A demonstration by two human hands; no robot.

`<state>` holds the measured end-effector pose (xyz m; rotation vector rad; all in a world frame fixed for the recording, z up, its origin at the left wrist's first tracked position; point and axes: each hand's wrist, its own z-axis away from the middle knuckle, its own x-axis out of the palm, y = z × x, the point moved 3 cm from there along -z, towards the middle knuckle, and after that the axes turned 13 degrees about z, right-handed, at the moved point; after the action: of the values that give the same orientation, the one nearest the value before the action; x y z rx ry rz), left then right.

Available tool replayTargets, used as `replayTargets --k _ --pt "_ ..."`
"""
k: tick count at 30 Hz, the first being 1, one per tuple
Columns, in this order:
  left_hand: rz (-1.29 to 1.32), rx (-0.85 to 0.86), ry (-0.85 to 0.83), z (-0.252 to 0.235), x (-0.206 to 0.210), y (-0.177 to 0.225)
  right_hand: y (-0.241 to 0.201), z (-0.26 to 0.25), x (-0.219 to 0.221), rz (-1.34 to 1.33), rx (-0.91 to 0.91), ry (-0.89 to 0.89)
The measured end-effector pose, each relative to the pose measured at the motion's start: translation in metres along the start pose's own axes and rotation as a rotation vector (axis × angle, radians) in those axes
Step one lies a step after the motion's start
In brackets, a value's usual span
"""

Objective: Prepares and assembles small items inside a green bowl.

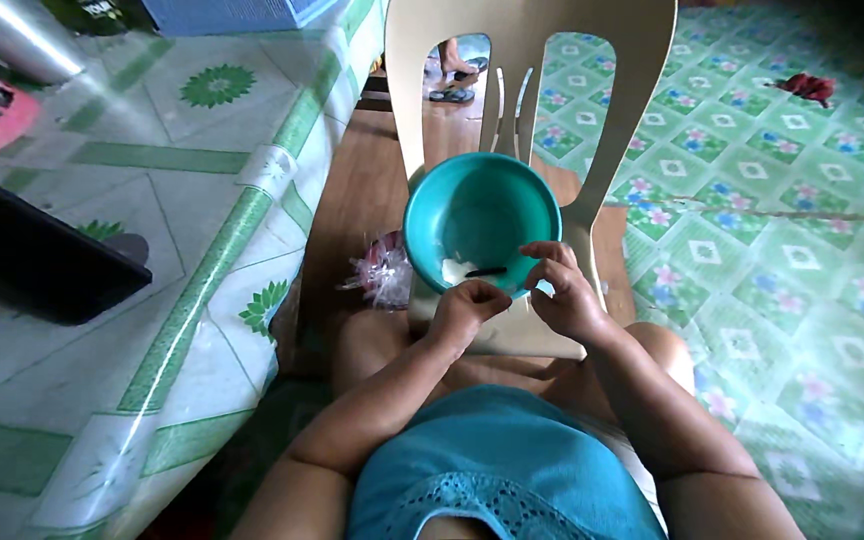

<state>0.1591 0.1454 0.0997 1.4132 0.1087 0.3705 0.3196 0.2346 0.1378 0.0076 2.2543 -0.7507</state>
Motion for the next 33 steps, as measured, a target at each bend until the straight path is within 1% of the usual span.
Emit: replayTargets --k 1,3,5,7,8,10,12,14,17,18,20,21,22,23,25,26,27,28,29,30,33 --pt "-0.054 0.036 -0.001 0.000 -0.001 0.000 -0.001 -0.001 0.000 0.007 0.012 -0.013" --pt "-0.202 0.162 -0.011 0.000 -0.003 -0.001 0.001 0.000 0.000 0.011 0.051 -0.041" --pt "-0.342 0.364 -0.023 0.001 -0.005 -0.001 0.002 0.005 0.003 0.043 0.099 -0.046" --pt "-0.426 0.571 -0.011 0.001 -0.006 -0.003 0.000 0.011 0.008 0.111 0.140 -0.025" --pt "-0.452 0.642 -0.002 0.001 -0.006 -0.004 -0.001 0.013 0.011 0.151 0.152 -0.011" --pt "-0.481 0.707 0.012 0.001 -0.005 -0.005 -0.003 0.016 0.016 0.200 0.174 -0.008" --pt "-0.493 0.712 0.009 0.001 -0.005 -0.007 -0.003 0.015 0.016 0.152 0.215 -0.041" --pt "-0.468 0.665 -0.012 0.000 -0.007 -0.009 -0.004 0.012 0.010 0.026 0.264 -0.036" --pt "-0.387 0.461 0.005 0.000 -0.009 -0.009 -0.002 0.006 -0.004 -0.092 0.291 0.037" --pt "-0.357 0.377 0.016 0.001 -0.010 -0.008 -0.002 0.004 -0.006 -0.097 0.295 0.027" --pt "-0.289 0.246 0.023 0.000 -0.011 -0.006 -0.002 0.004 -0.004 -0.068 0.314 -0.094" --pt "-0.265 0.217 0.022 0.000 -0.012 -0.006 -0.003 0.003 0.001 -0.071 0.331 -0.160" --pt "-0.253 0.198 0.018 0.001 -0.012 -0.005 -0.006 0.003 0.006 -0.086 0.349 -0.197" --pt "-0.255 0.195 0.017 0.001 -0.013 -0.004 -0.008 0.001 0.010 -0.108 0.353 -0.185" --pt "-0.286 0.234 0.032 0.000 -0.018 0.001 -0.008 -0.009 0.013 -0.201 0.375 -0.077" --pt "-0.304 0.271 0.060 -0.002 -0.024 0.006 -0.003 -0.017 0.011 -0.215 0.358 -0.011" --pt "-0.306 0.293 0.094 -0.004 -0.032 0.013 0.005 -0.027 0.010 -0.198 0.333 0.024" --pt "-0.287 0.321 0.131 -0.006 -0.041 0.021 0.012 -0.039 0.009 -0.129 0.311 0.004" --pt "-0.255 0.350 0.165 -0.007 -0.051 0.028 0.019 -0.050 0.011 -0.014 0.291 -0.080" --pt "-0.223 0.371 0.200 -0.008 -0.062 0.036 0.027 -0.059 0.018 0.119 0.278 -0.218" --pt "-0.158 0.442 0.304 -0.009 -0.086 0.058 0.051 -0.073 0.059 0.521 0.249 -0.707"
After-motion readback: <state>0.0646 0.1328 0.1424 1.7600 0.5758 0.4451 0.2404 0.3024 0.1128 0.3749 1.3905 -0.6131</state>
